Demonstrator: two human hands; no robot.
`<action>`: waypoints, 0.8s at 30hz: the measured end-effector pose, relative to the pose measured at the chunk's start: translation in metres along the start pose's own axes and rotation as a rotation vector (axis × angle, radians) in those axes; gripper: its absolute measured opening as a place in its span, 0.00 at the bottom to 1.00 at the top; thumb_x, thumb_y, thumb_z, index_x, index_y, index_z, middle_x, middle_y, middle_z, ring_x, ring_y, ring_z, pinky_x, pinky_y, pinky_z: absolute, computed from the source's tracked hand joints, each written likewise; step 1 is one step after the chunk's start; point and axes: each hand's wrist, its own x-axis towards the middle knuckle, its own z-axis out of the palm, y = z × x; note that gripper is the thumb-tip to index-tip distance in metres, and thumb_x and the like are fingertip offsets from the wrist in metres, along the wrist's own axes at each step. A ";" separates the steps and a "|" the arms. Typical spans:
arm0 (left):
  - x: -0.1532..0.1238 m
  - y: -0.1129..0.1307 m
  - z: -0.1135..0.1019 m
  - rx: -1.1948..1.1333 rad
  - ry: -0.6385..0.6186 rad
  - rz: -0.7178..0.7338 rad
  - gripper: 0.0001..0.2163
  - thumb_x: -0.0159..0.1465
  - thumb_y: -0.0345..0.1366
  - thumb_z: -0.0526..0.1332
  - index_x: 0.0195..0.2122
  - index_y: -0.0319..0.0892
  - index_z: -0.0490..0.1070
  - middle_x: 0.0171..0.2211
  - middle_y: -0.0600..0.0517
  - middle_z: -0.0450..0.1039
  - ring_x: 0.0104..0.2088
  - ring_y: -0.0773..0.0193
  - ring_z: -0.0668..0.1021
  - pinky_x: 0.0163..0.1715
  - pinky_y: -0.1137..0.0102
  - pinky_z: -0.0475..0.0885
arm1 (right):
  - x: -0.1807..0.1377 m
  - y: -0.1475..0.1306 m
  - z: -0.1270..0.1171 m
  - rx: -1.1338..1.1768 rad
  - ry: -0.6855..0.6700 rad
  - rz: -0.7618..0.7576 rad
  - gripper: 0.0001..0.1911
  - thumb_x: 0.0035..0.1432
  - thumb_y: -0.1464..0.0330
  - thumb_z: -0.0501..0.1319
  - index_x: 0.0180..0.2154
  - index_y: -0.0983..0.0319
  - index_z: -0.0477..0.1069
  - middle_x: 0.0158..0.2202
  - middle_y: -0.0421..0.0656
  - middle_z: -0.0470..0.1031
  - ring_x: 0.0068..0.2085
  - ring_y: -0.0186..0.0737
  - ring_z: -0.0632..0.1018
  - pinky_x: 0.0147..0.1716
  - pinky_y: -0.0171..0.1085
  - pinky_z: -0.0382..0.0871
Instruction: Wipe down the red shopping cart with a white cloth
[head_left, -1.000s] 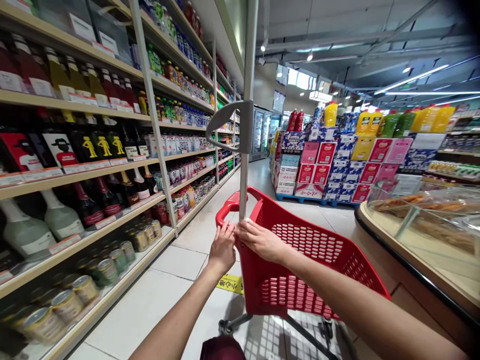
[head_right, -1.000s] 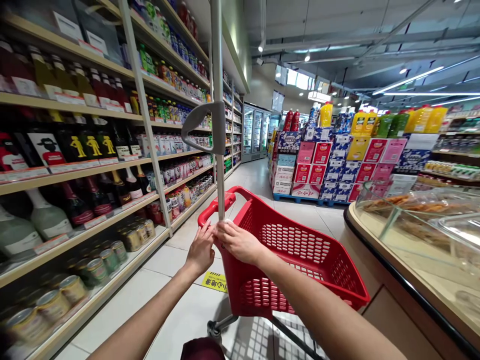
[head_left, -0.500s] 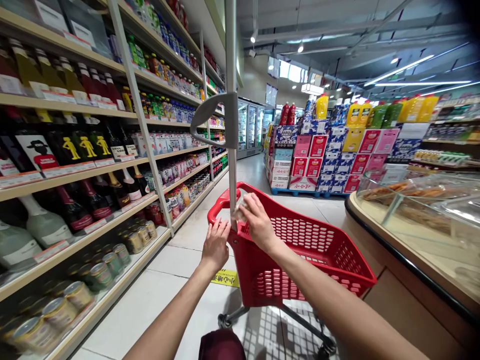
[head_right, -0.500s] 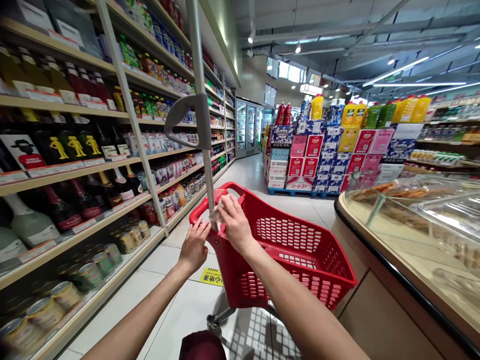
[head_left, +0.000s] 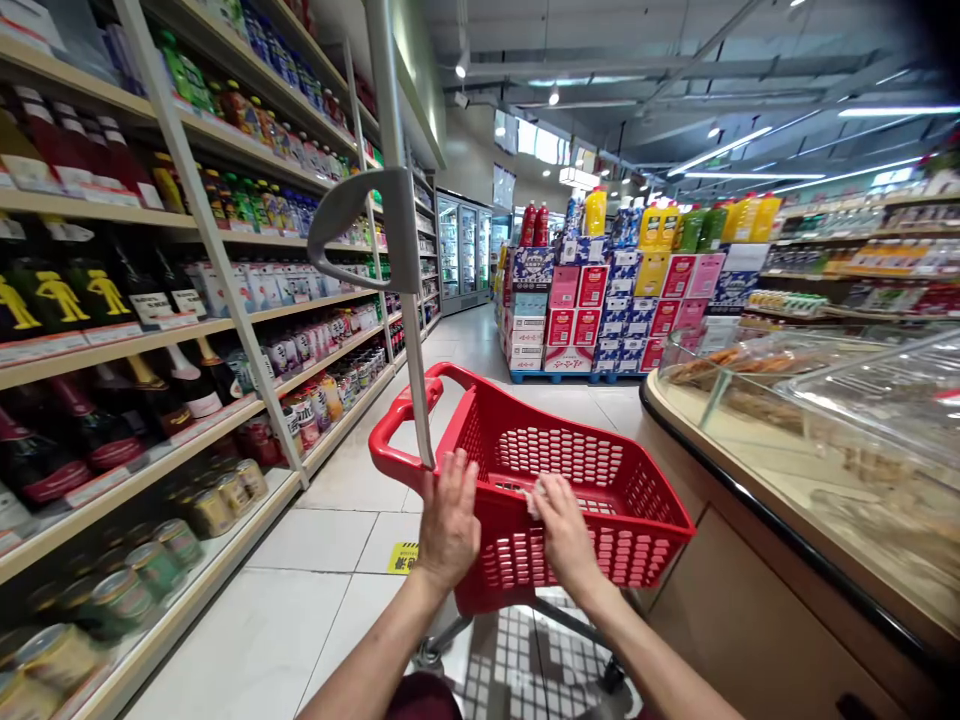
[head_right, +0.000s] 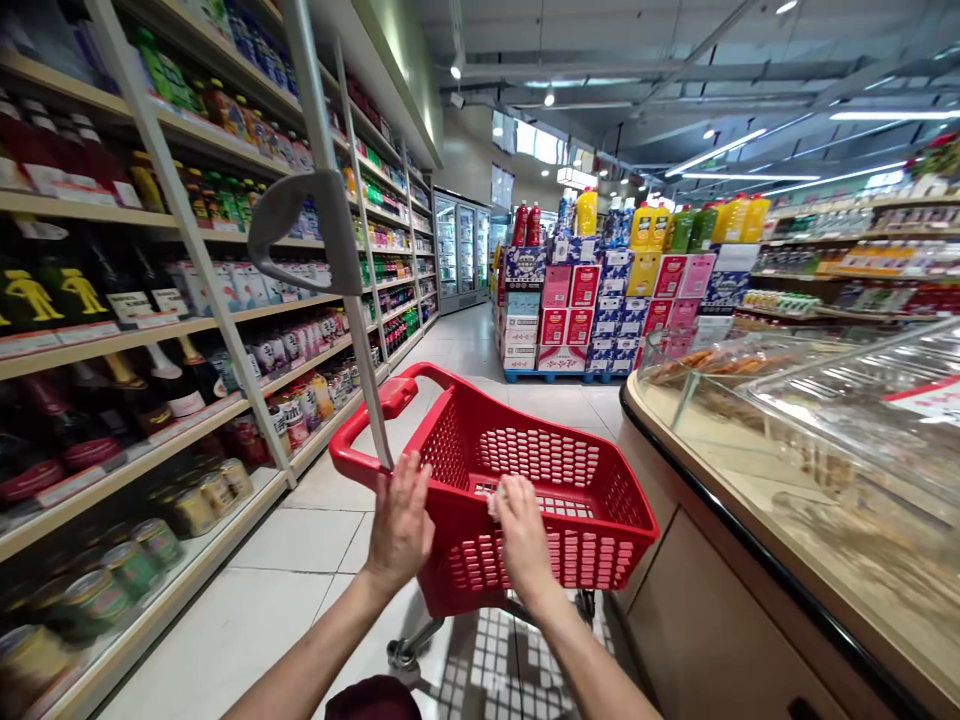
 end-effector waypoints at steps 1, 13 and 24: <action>0.001 0.006 0.004 -0.006 -0.056 0.045 0.30 0.52 0.23 0.50 0.59 0.35 0.49 0.61 0.43 0.47 0.61 0.56 0.47 0.59 0.54 0.43 | 0.001 -0.003 0.000 0.014 -0.009 -0.036 0.25 0.53 0.81 0.45 0.51 0.63 0.64 0.58 0.47 0.58 0.61 0.45 0.50 0.54 0.51 0.58; 0.004 0.041 0.043 0.037 -0.278 0.087 0.27 0.52 0.28 0.50 0.56 0.32 0.56 0.57 0.41 0.56 0.60 0.55 0.53 0.58 0.55 0.48 | -0.040 0.070 -0.030 -0.157 0.001 0.102 0.24 0.53 0.80 0.45 0.49 0.62 0.66 0.55 0.45 0.62 0.60 0.43 0.53 0.56 0.50 0.56; -0.006 0.074 0.060 0.019 -0.323 0.098 0.32 0.49 0.25 0.50 0.58 0.32 0.51 0.61 0.44 0.47 0.61 0.56 0.50 0.59 0.57 0.49 | -0.060 0.101 -0.045 -0.169 -0.004 0.207 0.24 0.52 0.79 0.46 0.50 0.61 0.66 0.57 0.45 0.60 0.60 0.45 0.54 0.56 0.51 0.54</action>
